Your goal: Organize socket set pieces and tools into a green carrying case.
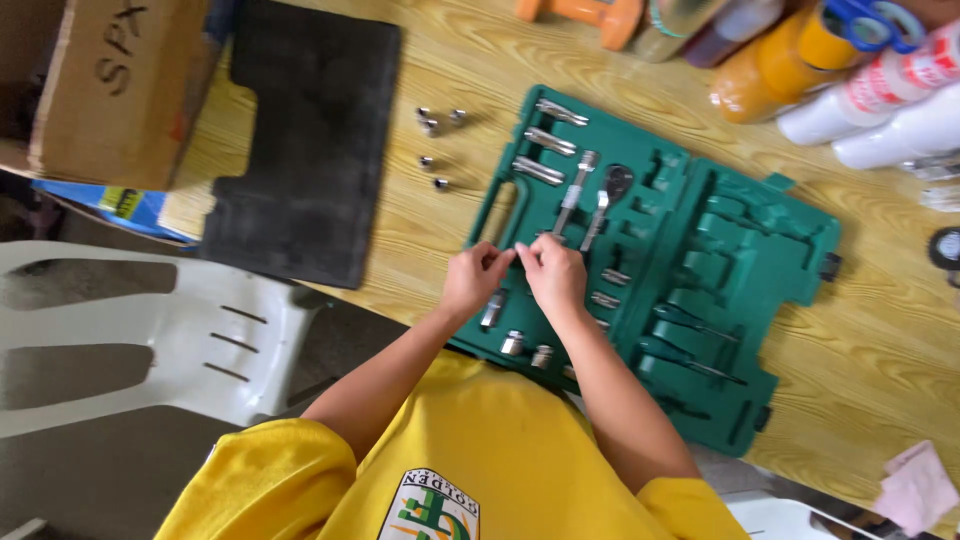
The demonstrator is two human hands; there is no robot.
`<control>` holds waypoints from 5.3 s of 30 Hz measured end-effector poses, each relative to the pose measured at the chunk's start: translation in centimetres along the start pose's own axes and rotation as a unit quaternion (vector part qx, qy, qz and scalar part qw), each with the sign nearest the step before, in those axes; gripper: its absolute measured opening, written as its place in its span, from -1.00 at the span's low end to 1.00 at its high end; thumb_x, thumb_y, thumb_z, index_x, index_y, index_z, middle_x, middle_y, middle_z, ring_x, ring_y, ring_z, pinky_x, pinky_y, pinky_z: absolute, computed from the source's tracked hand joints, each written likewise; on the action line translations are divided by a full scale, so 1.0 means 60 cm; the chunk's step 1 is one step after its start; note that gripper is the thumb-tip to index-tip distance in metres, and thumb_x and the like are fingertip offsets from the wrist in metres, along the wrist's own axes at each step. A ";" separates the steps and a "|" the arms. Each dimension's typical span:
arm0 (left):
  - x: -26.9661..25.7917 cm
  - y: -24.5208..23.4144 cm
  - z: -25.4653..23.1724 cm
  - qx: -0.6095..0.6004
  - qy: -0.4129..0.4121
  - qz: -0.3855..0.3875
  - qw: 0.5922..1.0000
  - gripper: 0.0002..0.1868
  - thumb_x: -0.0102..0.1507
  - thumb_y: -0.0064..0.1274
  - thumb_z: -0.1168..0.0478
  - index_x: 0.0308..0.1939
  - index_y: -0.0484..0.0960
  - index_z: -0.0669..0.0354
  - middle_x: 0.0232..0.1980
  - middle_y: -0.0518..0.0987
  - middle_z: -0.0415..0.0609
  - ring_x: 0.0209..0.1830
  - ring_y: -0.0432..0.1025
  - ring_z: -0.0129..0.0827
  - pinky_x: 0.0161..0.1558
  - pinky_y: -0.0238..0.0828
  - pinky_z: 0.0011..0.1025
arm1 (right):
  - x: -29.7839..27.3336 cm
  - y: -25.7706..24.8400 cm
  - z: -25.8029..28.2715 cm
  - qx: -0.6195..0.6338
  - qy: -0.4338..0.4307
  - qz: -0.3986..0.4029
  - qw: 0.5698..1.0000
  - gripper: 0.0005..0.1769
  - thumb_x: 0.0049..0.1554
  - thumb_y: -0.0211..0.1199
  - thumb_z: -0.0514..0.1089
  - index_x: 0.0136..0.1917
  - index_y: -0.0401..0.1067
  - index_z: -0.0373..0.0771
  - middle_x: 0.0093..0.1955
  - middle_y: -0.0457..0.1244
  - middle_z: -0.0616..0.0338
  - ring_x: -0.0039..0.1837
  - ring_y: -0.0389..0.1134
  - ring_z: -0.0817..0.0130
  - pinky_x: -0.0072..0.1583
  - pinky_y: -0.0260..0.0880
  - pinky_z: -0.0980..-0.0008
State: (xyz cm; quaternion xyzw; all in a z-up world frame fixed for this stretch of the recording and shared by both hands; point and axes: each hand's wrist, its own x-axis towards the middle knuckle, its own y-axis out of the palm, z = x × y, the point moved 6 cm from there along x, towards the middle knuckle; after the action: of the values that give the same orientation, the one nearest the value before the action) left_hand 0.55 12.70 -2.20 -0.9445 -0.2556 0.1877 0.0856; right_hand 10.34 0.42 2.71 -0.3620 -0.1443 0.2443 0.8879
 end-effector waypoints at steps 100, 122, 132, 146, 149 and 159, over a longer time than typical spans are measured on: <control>-0.105 0.205 -0.158 -0.061 0.133 0.187 0.971 -0.71 0.23 0.24 0.43 0.04 0.65 0.31 -0.02 0.59 0.00 -0.04 0.61 -0.37 0.09 0.62 -0.43 | -0.214 -0.187 -0.212 0.428 0.322 0.002 0.845 -0.85 0.23 0.29 -0.17 0.02 0.48 -0.29 -0.09 0.41 0.16 -0.12 0.44 0.43 -0.14 0.38 0.50; -0.065 0.285 -0.169 -0.013 0.126 0.099 0.987 -0.46 0.11 0.33 0.34 0.15 0.50 0.31 -0.09 0.61 0.01 -0.18 0.58 -0.37 -0.12 0.60 -0.45 | -0.110 -0.173 -0.275 0.515 0.268 0.011 0.814 -0.47 0.10 0.26 -0.45 0.35 0.36 -0.31 0.19 0.40 0.02 0.15 0.45 0.36 0.16 0.50 0.38; -0.017 0.278 -0.149 0.018 0.190 0.163 0.968 -0.65 0.26 0.23 0.34 0.12 0.60 0.31 -0.02 0.64 0.04 -0.10 0.62 -0.37 -0.05 0.59 -0.42 | -0.085 -0.199 -0.285 0.409 0.193 0.044 0.891 -0.70 0.11 0.34 -0.47 0.14 0.45 -0.42 0.06 0.43 -0.03 0.10 0.47 0.36 0.17 0.51 0.39; 0.069 0.318 -0.034 0.130 0.134 0.046 0.981 -0.84 0.18 0.31 0.23 -0.23 0.70 0.21 -0.08 0.54 0.04 -0.19 0.50 -0.17 -0.12 0.47 -0.27 | -0.064 -0.115 -0.395 0.328 0.280 -0.071 0.899 -0.79 0.02 0.47 -0.37 -0.03 0.57 -0.37 -0.06 0.45 0.05 -0.04 0.45 0.42 0.05 0.48 0.45; 0.079 0.322 -0.033 0.173 0.155 0.011 0.973 -0.86 0.14 0.33 0.24 -0.28 0.72 0.17 -0.03 0.48 0.03 -0.02 0.41 -0.06 0.03 0.41 -0.19 | -0.054 -0.128 -0.381 0.241 0.282 -0.079 0.925 -0.82 0.01 0.48 -0.32 -0.06 0.62 -0.34 -0.15 0.46 0.11 -0.13 0.45 0.45 -0.02 0.46 0.46; 0.086 0.322 -0.033 0.228 0.136 -0.012 0.964 -0.89 0.13 0.33 0.22 -0.32 0.74 0.14 -0.01 0.46 -0.02 0.08 0.34 -0.06 0.09 0.37 -0.16 | -0.036 -0.145 -0.344 0.105 0.197 -0.101 0.969 -0.86 0.04 0.42 -0.32 -0.07 0.64 -0.27 -0.23 0.45 0.02 -0.18 0.52 0.33 -0.06 0.50 0.39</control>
State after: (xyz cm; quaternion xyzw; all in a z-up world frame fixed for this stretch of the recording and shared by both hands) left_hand 14.14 -1.28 -6.96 -0.9136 -0.2029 0.1098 0.3347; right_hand 20.31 -17.95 -5.59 -0.2909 0.0242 0.0908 0.9521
